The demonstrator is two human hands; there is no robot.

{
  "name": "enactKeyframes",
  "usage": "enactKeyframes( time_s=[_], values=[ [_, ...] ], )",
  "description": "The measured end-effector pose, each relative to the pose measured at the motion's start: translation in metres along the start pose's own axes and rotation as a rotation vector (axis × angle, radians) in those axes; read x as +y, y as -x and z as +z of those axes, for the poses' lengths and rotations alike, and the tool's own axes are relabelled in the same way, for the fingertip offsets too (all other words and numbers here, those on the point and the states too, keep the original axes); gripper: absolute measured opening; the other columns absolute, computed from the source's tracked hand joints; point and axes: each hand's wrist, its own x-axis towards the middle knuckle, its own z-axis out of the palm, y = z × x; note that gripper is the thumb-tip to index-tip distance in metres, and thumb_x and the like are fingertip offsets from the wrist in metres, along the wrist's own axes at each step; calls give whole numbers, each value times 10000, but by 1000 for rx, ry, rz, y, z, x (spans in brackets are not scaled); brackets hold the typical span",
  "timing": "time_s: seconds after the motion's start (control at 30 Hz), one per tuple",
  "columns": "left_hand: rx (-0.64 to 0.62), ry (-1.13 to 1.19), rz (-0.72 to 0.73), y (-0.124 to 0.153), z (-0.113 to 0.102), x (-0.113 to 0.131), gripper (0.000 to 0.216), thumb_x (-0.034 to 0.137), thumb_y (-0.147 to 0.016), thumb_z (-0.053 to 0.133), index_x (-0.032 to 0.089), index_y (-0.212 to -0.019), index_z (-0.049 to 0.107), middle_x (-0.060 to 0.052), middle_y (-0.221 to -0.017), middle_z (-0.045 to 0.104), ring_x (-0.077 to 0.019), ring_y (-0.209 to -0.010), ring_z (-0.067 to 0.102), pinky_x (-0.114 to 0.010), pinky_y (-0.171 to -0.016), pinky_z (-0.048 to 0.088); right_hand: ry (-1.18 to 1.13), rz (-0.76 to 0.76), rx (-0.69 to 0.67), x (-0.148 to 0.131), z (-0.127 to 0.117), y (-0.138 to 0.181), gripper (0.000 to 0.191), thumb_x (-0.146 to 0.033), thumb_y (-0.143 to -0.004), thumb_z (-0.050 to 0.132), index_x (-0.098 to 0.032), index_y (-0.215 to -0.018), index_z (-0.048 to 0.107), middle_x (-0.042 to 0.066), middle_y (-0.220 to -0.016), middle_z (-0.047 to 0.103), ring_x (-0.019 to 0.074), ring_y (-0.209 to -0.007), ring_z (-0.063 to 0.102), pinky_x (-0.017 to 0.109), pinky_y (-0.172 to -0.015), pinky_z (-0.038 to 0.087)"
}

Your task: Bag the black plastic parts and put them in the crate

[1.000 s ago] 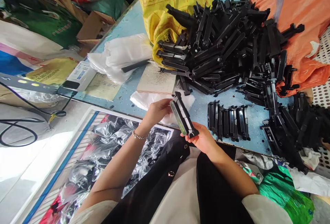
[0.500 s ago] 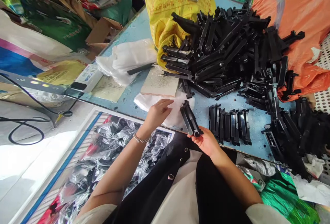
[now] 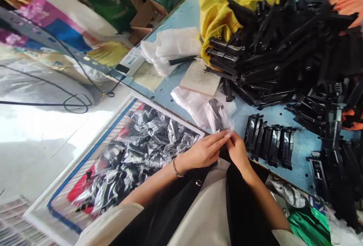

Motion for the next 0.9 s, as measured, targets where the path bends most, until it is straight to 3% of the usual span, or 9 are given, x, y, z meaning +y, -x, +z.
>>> enactKeyframes(
  time_s=[0.07,0.13,0.27,0.37,0.47,0.57,0.73,0.8,0.9],
  values=[
    [-26,-38,-3,7,-18,6,533,138,-986,448,95,-1510,361,-193,-1422,584,-246,-1300,595,-377,-1080,538,155,-59,-106,-6,1,10,353,-496,-873,680,-237,-1112,717,75,-1131,743,267,-1126,670,422,-1022,534],
    [-55,-76,-77,23,-42,9,409,193,-1004,474,130,-1408,495,-152,-1312,662,-217,-1187,663,-349,-1044,559,126,-6,-312,-11,1,16,446,-523,-872,682,-253,-1226,684,77,-1177,738,263,-1101,695,432,-998,556],
    [-408,-219,-612,81,-71,-18,228,165,-980,497,145,-1097,692,-141,-1099,712,-239,-1063,710,-371,-965,581,126,58,-397,-15,-1,17,456,-489,-916,649,-260,-1310,632,77,-1179,738,207,-969,738,389,-897,606],
    [-801,-311,-1076,124,-58,-64,249,44,-940,468,80,-917,714,-176,-977,713,-295,-1032,715,-415,-923,571,213,-2,-324,-16,-3,19,375,-457,-949,598,-235,-1245,661,83,-1117,752,193,-932,745,372,-882,608],
    [-937,-310,-1167,148,-32,-102,161,193,-965,585,81,-1018,688,-121,-1004,706,-246,-953,710,-399,-835,593,378,-145,-317,-26,-12,24,312,-410,-987,534,-236,-1197,686,80,-1099,751,195,-956,740,345,-877,594],
    [-1009,-280,-1160,152,-16,-117,304,359,-959,636,144,-1173,634,-68,-1128,673,-183,-955,677,-375,-825,597,751,-292,-157,-46,-36,31,303,-378,-1028,468,-224,-1125,710,83,-1083,749,209,-997,724,328,-897,550],
    [-921,-155,-986,102,-21,-100,206,311,-975,582,146,-986,705,-68,-905,717,-205,-864,692,-352,-804,561,1499,11,179,-64,-61,31,415,-523,-1005,492,-162,-959,692,109,-838,744,267,-730,721,319,-610,473],
    [-719,-32,-833,61,-24,-83,269,362,-1013,493,205,-1014,711,-36,-874,724,-182,-838,690,-296,-796,537,1604,49,171,-63,-59,22,399,-495,-1012,488,-144,-1006,679,126,-870,743,278,-735,715,320,-576,450],
    [-188,7,-539,-3,-17,-64,258,354,-1010,490,200,-1072,688,-70,-1013,716,-187,-890,676,-293,-815,529,1608,-151,118,-63,-58,-1,276,-218,-1030,431,-164,-1188,651,154,-1121,724,291,-938,701,346,-680,496]
  ],
)
